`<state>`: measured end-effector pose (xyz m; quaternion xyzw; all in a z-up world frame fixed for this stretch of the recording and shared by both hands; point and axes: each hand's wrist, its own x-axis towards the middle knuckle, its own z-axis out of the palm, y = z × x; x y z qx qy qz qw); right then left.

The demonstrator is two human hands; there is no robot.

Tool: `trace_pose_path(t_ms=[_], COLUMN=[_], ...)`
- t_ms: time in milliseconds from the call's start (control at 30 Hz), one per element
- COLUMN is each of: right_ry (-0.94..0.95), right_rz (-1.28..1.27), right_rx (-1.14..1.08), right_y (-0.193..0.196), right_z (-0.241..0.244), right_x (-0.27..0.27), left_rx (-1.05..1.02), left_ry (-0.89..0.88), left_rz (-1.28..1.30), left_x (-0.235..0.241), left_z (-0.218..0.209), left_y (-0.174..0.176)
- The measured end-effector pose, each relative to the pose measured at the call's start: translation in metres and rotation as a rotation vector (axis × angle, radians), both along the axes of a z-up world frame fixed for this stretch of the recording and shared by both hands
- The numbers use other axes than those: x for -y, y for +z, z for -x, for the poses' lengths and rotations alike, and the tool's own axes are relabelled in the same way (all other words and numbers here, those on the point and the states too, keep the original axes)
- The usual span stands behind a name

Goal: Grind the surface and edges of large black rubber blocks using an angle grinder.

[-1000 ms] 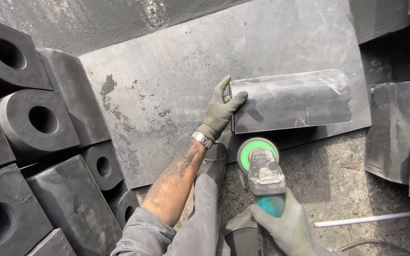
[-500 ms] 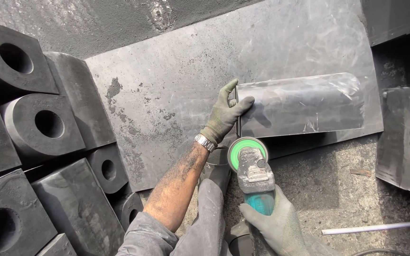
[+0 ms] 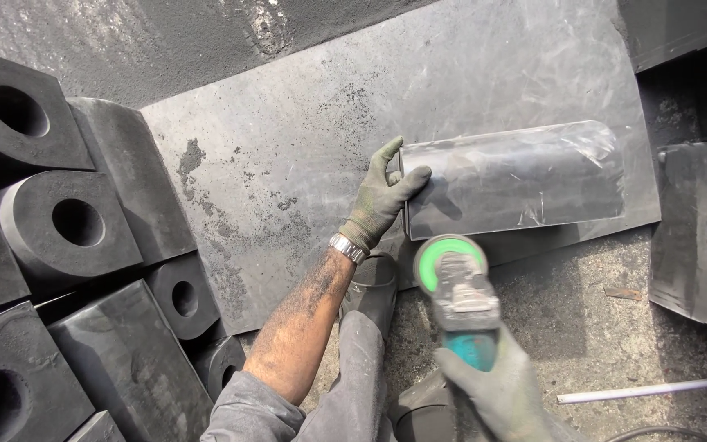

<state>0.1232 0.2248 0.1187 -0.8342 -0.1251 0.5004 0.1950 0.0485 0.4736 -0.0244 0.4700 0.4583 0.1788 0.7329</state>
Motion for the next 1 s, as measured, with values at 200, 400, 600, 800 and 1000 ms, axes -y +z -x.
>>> trace_pose_path(t_ms=[200,400,600,800,1000], right_ry=[-0.202,-0.127,-0.127,-0.396,-0.412], right_rz=[0.045,-0.124,-0.049,-0.079,-0.046], right_rx=[0.037,-0.016,-0.061,-0.063,-0.011], right_y=[0.005,0.001,0.009,0.012,0.004], right_z=[-0.032,-0.013,-0.013,-0.054,-0.063], right_x=[0.011,0.005,-0.007,0.011,0.02], left_rx=[0.049,0.004,0.107,0.007,-0.022], left_ry=[0.007,0.014,0.074,0.044,0.027], left_rz=[-0.011,0.028,0.019,0.073,0.006], left_x=[0.001,0.004,0.005,0.002,0.003], left_z=[0.001,-0.001,-0.001,-0.002,-0.001], left_y=[0.0,-0.005,-0.008,0.006,0.002])
